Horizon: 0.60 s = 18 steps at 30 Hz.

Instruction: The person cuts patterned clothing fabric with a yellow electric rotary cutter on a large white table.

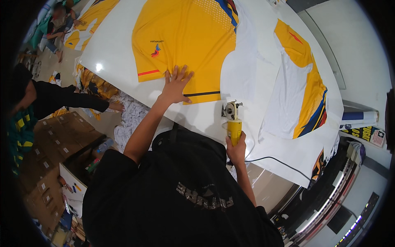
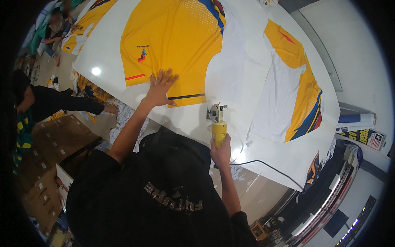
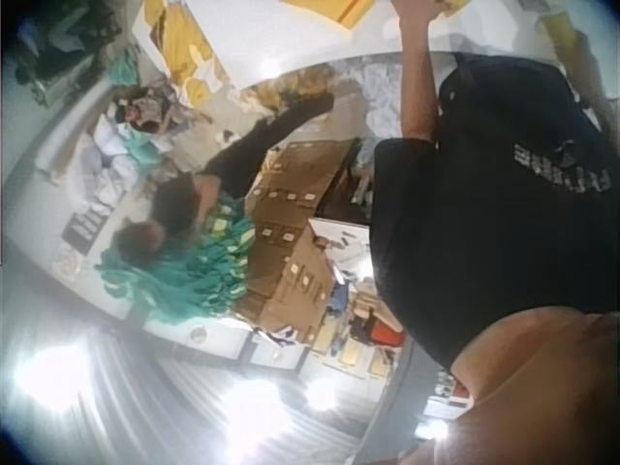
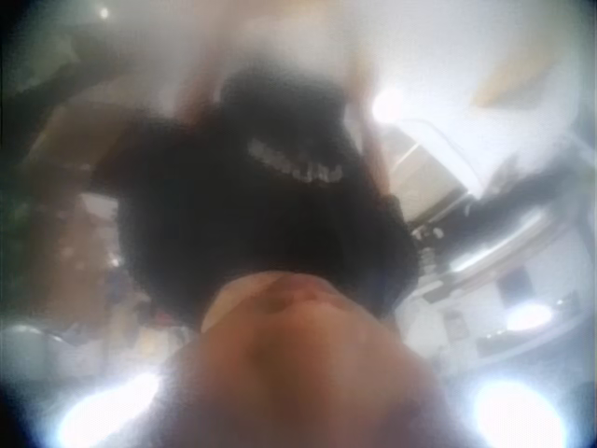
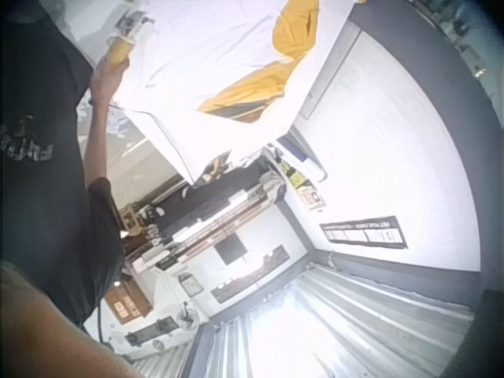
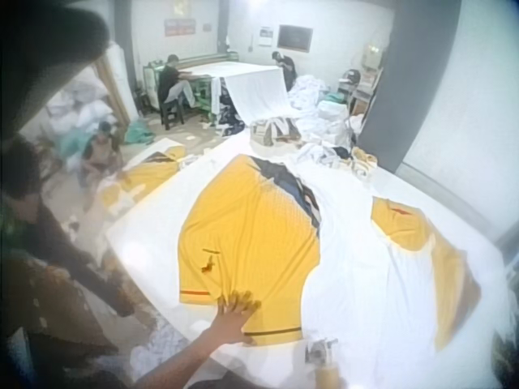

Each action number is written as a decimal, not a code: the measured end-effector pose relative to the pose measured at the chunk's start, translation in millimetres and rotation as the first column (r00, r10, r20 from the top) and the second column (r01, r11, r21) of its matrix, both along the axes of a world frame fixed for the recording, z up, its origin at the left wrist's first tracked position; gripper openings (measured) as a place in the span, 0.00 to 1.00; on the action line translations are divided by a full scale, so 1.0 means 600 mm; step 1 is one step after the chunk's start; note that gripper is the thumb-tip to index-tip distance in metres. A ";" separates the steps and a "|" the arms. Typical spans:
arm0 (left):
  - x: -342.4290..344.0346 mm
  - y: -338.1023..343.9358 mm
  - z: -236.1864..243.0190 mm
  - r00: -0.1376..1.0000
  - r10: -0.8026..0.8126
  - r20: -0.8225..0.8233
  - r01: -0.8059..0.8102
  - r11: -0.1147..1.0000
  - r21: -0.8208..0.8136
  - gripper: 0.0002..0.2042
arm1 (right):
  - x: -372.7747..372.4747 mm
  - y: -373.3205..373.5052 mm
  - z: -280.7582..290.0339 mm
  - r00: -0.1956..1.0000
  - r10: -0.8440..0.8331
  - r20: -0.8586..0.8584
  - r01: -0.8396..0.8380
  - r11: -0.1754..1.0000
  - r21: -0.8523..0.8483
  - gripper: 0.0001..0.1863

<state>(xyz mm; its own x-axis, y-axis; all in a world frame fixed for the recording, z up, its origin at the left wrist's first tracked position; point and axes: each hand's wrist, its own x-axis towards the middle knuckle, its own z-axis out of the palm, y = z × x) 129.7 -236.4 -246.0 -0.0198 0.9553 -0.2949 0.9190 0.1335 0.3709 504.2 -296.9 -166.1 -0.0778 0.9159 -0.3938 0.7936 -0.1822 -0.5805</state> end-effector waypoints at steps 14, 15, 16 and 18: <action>0.001 -0.003 -0.008 1.000 0.024 0.009 -0.023 1.000 -0.013 0.65 | 0.131 0.002 0.201 0.852 -0.432 -0.294 0.149 0.740 -0.656 0.25; 0.002 -0.002 -0.011 1.000 0.020 0.009 -0.020 1.000 -0.004 0.65 | 0.124 -0.006 0.206 0.818 -0.479 -0.319 0.175 0.735 -0.655 0.25; 0.004 -0.001 -0.015 1.000 0.018 0.008 -0.018 1.000 0.004 0.65 | 0.113 -0.015 0.195 0.734 -0.566 -0.375 0.246 0.736 -0.631 0.24; 0.004 0.000 -0.014 1.000 0.019 0.017 -0.019 1.000 0.016 0.65 | 0.091 -0.030 0.169 0.528 -0.696 -0.487 0.386 0.707 -0.593 0.23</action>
<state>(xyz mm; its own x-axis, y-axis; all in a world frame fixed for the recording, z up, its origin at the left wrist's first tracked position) 132.2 -236.5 -254.2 -0.0334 0.9596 -0.2794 0.9099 0.1448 0.3888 558.5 -314.8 -64.6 0.0141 0.6521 -0.7580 -0.0909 -0.7541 -0.6504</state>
